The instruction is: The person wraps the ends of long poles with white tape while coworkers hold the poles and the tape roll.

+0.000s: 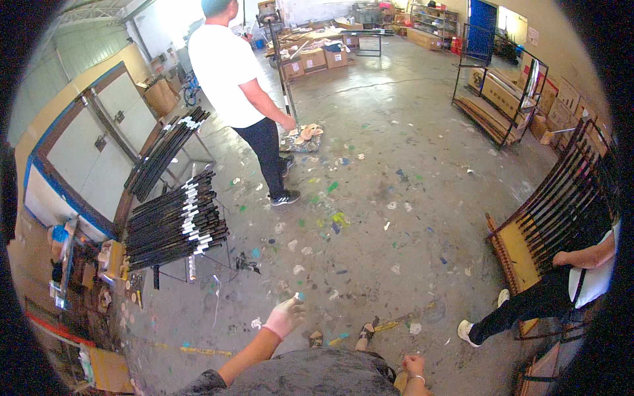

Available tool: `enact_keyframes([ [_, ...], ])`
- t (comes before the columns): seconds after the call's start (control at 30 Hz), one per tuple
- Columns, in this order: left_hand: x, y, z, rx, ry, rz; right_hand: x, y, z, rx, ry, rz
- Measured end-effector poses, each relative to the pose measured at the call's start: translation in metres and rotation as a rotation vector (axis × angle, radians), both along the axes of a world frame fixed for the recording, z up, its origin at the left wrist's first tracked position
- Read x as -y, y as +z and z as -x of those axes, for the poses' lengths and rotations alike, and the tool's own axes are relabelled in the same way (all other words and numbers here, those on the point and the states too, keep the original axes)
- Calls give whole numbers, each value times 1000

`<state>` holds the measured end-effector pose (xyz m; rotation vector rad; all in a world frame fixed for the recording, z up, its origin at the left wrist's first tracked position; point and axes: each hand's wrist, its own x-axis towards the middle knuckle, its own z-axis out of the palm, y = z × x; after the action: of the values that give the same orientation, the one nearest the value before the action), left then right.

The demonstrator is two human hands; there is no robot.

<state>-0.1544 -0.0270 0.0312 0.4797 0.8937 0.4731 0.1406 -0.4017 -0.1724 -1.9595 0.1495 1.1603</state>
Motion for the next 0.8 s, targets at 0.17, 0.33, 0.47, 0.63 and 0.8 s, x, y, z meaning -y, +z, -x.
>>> enact_keyframes([
  [0.17,7,22,-3,-159,-86,-199,-11,76,21,88,155,222],
  [0.33,-5,-65,7,-199,-90,-422,-18,96,23,84,168,253],
  [0.47,-14,5,-28,-88,80,130,-3,55,14,99,139,169],
  [0.63,-55,-45,-23,-214,-317,-917,11,-8,-7,7,-7,-12],
  [0.8,-84,103,-69,-238,-127,-588,10,-28,-19,-10,57,45],
])
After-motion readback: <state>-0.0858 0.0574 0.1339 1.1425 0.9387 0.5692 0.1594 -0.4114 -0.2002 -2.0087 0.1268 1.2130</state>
